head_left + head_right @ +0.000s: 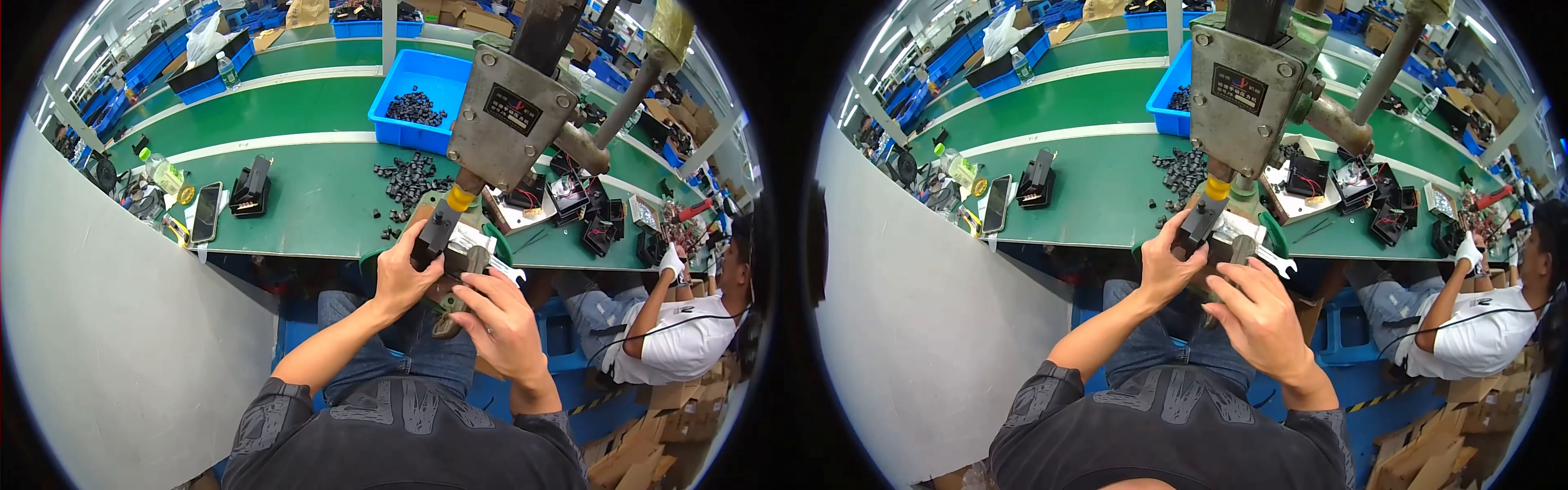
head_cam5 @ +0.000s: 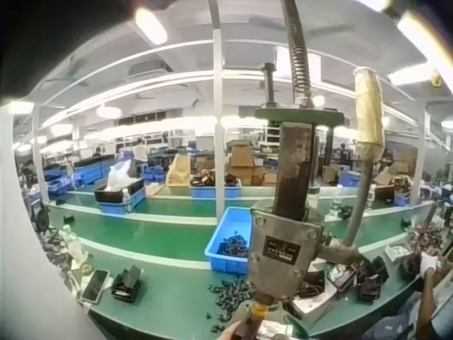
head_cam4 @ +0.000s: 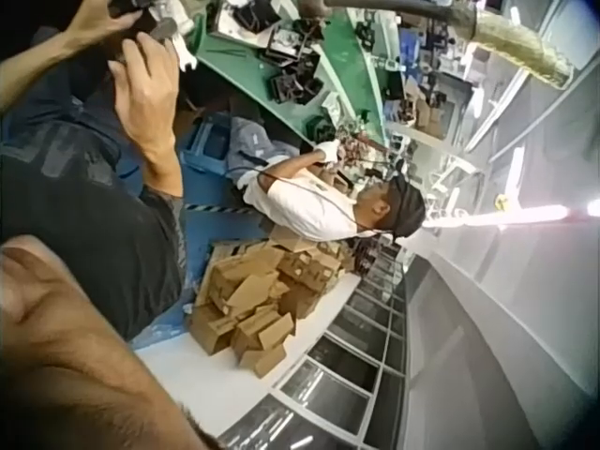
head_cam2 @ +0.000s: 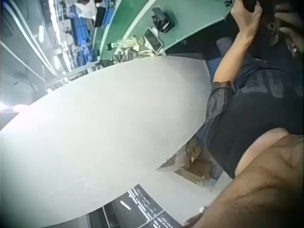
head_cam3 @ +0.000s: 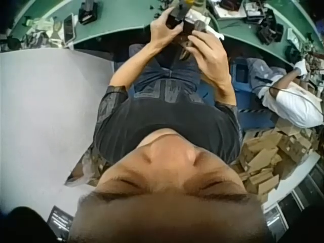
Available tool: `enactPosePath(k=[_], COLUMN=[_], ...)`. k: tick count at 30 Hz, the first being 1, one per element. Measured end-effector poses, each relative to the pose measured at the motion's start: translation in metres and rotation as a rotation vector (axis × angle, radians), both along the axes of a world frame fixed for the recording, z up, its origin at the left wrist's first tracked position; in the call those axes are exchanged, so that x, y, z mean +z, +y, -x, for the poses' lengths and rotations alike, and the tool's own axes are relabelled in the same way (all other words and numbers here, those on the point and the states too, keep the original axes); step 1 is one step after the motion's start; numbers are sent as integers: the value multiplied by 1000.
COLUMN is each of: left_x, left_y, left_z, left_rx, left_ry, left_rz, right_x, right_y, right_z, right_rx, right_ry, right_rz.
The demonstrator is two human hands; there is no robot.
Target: Assembling small electronic components using a manual press machine on an industrial production line.
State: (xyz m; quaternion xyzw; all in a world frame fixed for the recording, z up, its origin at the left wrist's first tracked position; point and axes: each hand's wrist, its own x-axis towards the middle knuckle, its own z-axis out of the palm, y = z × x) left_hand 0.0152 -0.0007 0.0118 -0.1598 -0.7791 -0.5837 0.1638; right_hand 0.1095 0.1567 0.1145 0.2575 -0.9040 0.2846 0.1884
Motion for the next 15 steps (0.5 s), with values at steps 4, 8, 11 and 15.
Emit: enactPosePath(k=[4,8,11,15], left_x=[-5,-11,-19,-18], left_y=[5,8,9,12], left_z=[4,1,9,10], left_rx=[13,6,-9,-63], left_ry=[123,113,211,245], left_rz=[33,105,102,107], right_x=[6,14,33,84], right_y=[14,18,24,40], right_z=[-9,-17,-15,7], right_rx=[-42,-64,-6,-172], right_ry=[44,72,66,446], right_rz=[55,171,211,389])
